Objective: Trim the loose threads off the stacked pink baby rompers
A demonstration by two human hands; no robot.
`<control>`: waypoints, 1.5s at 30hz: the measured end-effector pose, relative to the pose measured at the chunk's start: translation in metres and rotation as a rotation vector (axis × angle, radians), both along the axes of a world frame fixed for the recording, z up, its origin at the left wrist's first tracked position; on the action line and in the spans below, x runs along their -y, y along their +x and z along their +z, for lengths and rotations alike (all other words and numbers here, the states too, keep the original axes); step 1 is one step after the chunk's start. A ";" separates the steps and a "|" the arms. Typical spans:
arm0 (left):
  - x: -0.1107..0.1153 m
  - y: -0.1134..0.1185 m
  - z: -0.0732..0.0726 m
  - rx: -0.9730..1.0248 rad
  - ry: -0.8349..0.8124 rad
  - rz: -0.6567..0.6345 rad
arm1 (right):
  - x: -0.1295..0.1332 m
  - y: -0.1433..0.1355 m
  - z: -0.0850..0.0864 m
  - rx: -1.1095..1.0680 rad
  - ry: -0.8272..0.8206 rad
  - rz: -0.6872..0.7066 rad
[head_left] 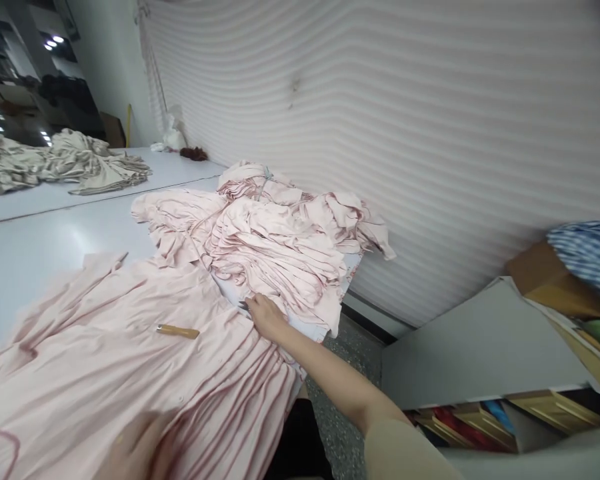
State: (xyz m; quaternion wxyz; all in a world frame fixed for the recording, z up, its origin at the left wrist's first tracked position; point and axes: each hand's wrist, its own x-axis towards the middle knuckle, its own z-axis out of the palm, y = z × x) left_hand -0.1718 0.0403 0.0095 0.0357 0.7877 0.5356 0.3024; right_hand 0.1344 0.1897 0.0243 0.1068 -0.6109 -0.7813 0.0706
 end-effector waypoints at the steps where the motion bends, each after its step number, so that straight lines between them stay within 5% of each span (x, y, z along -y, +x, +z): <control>1: -0.008 0.019 -0.002 -0.009 -0.004 -0.049 | -0.001 -0.001 -0.004 0.011 0.011 0.009; 4: -0.022 0.064 -0.006 -0.043 0.005 -0.047 | -0.001 0.004 -0.008 0.031 0.036 0.036; 8: -0.022 0.077 -0.007 -0.010 -0.054 0.013 | -0.011 0.000 0.015 0.016 0.064 0.072; 12: -0.022 0.070 -0.002 0.029 -0.158 0.009 | -0.027 -0.060 0.038 -0.043 0.050 0.310; 17: -0.031 0.080 0.010 -0.048 -0.279 0.034 | -0.025 -0.136 0.039 -0.096 -0.022 0.496; 20: -0.039 0.092 0.019 -0.066 -0.333 0.013 | -0.003 -0.123 0.042 -0.146 -0.007 0.426; 24: -0.050 0.100 0.025 0.006 -0.364 -0.001 | 0.061 -0.061 0.049 -0.246 0.013 0.291; 30: -0.056 0.098 0.025 0.087 -0.391 0.003 | 0.145 -0.014 0.022 -0.277 -0.171 0.149; 39: -0.057 0.087 0.018 0.270 -0.471 0.157 | 0.136 -0.036 0.022 -0.168 -0.041 0.160; 45: -0.058 0.090 0.014 0.376 -0.430 0.247 | 0.134 -0.056 0.007 -0.004 0.119 0.160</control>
